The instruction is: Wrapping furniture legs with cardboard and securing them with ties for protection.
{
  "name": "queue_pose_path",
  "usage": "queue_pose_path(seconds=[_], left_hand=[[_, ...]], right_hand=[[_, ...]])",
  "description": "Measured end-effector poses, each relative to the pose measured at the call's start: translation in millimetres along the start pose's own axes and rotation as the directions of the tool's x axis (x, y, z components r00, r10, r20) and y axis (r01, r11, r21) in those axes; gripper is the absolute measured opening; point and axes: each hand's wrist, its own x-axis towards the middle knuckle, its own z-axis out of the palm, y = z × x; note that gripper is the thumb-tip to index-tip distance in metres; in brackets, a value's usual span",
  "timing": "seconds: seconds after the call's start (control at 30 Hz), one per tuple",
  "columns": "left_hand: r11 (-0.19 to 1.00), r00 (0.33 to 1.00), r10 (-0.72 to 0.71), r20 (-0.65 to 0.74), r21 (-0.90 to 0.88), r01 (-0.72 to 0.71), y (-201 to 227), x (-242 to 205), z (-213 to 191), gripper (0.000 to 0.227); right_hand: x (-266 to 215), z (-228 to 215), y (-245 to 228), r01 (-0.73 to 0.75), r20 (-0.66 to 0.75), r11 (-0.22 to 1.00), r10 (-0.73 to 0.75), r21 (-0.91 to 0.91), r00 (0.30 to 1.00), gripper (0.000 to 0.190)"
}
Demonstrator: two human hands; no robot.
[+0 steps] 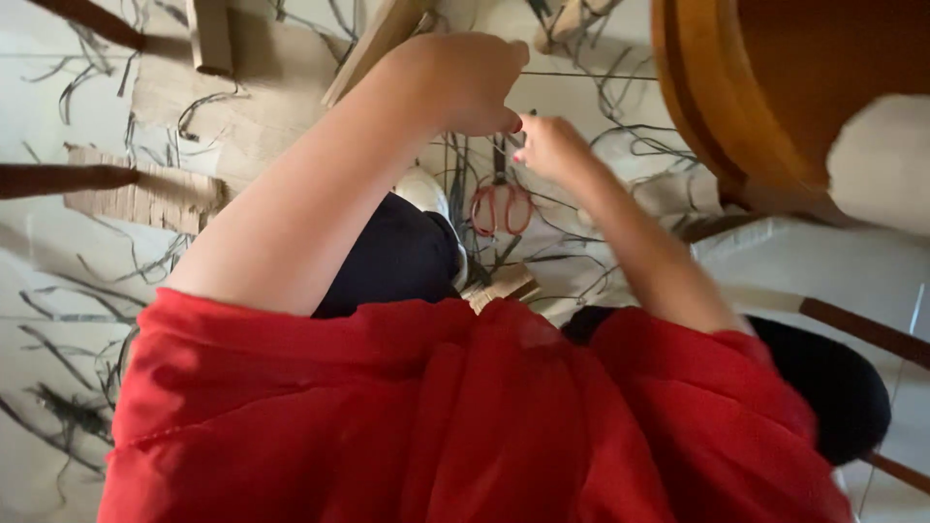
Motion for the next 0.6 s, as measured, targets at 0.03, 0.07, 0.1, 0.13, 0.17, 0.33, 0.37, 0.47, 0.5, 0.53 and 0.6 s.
queue_pose_path(seconds=[0.03, 0.07, 0.1, 0.13, 0.17, 0.33, 0.37, 0.47, 0.5, 0.53, 0.6], left_hand=[[0.999, 0.999, 0.044, 0.003, 0.004, -0.044, 3.6, 5.9, 5.6, 0.062], [0.996, 0.996, 0.089, 0.003, 0.012, -0.089, 7.7, 13.2, 10.3, 0.065], [0.995, 0.995, 0.102, -0.004, 0.022, -0.102, 15.4, 11.1, 10.1, 0.065], [0.967, 0.975, 0.216, -0.055, -0.123, -0.221, 22.4, 9.6, 8.8, 0.061], [0.904, 0.940, 0.319, -0.119, -0.259, -0.340, 29.8, 8.4, 7.3, 0.058], [0.722, 0.671, 0.460, -0.581, -0.196, -0.664, 81.9, -13.1, -17.5, 0.017], [0.708, 0.636, 0.439, -0.634, -0.192, -0.680, 93.9, -23.5, -25.0, 0.015], [0.664, 0.527, 0.493, -0.692, -0.092, -0.742, 121.7, -48.3, -54.0, 0.021], [0.655, 0.513, 0.513, -0.689, -0.073, -0.753, 125.3, -53.4, -65.6, 0.021], [0.652, 0.493, 0.514, -0.702, -0.054, -0.756, 129.0, -58.5, -76.3, 0.021], [0.637, 0.458, 0.529, -0.714, -0.023, -0.770, 135.8, -59.6, -94.9, 0.022]], right_hand=[[-17.9, -25.1, -20.9, 0.083, -0.031, 0.997, -0.083, -0.009, 0.996, 0.048], [-35.4, -50.8, -41.3, 0.166, -0.065, 0.986, -0.167, -0.023, 0.984, 0.037], [-53.7, -71.0, -55.2, 0.160, -0.081, 0.987, -0.162, -0.029, 0.983, 0.037], [-71.7, -91.5, -69.7, 0.187, -0.109, 0.970, -0.205, -0.155, 0.973, 0.035], [-90.3, -111.8, -84.2, 0.205, -0.131, 0.938, -0.249, -0.279, 0.960, 0.036], [-172.2, -166.7, -116.1, 0.236, -0.348, 0.961, -0.273, -0.144, 0.897, 0.025], [-188.7, -176.7, -125.7, 0.212, -0.363, 0.975, -0.224, -0.075, 0.904, 0.016], [-226.9, -202.9, -144.0, 0.209, -0.389, 0.973, -0.231, -0.097, 0.892, 0.036], [-239.5, -212.7, -141.9, 0.204, -0.411, 0.974, -0.228, -0.103, 0.883, 0.036], [-253.2, -222.0, -140.3, 0.203, -0.412, 0.964, -0.257, -0.171, 0.874, 0.035], [-286.3, -240.7, -132.9, 0.187, -0.426, 0.951, -0.279, -0.245, 0.861, 0.035]])
